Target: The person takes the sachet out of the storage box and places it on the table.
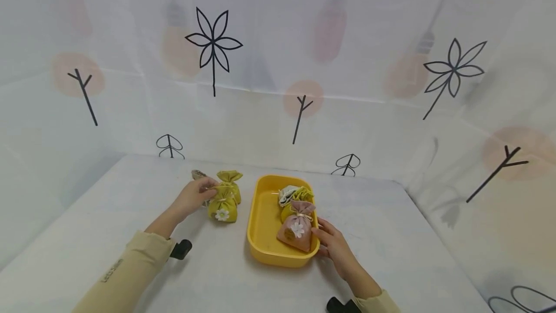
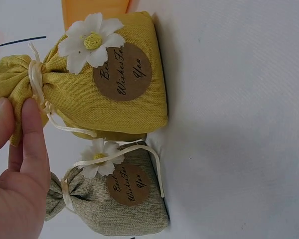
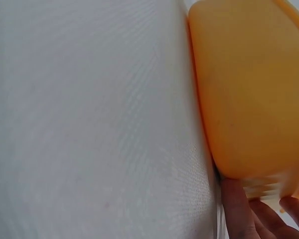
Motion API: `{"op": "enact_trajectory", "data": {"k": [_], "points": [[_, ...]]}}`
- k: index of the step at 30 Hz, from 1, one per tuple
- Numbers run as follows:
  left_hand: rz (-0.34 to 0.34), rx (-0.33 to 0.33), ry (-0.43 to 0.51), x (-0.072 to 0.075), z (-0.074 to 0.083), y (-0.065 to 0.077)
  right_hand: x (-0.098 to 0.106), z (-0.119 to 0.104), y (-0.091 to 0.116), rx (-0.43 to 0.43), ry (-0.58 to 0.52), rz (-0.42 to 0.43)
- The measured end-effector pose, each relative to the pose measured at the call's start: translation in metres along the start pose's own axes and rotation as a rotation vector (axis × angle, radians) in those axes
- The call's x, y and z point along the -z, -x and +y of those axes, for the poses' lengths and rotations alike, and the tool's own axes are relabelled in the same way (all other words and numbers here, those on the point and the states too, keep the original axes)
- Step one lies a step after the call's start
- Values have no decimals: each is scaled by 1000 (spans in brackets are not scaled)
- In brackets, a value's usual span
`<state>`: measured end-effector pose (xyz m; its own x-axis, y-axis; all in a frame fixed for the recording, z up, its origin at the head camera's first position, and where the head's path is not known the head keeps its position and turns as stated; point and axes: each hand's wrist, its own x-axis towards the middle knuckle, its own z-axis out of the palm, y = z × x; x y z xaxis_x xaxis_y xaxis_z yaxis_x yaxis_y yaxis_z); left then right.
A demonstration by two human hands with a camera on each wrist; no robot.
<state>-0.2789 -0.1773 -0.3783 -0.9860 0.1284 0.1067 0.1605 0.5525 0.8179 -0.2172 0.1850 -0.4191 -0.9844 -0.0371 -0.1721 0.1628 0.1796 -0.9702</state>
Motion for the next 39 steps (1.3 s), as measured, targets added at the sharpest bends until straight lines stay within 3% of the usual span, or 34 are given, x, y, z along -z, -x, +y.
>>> {"op": "enact_trajectory", "data": {"k": [10,23,33,39], "points": [[21,-21,-7,3,0,2,-1,-1,0,-5,-3,7],[79,-33,9,9,13,3,0,0,0,-5,4,-2],[71,-57,32,2,26,1,1,1,0,-3,5,-6],[52,-36,43,-4,37,0,1,0,-2,-22,-5,8]]}}
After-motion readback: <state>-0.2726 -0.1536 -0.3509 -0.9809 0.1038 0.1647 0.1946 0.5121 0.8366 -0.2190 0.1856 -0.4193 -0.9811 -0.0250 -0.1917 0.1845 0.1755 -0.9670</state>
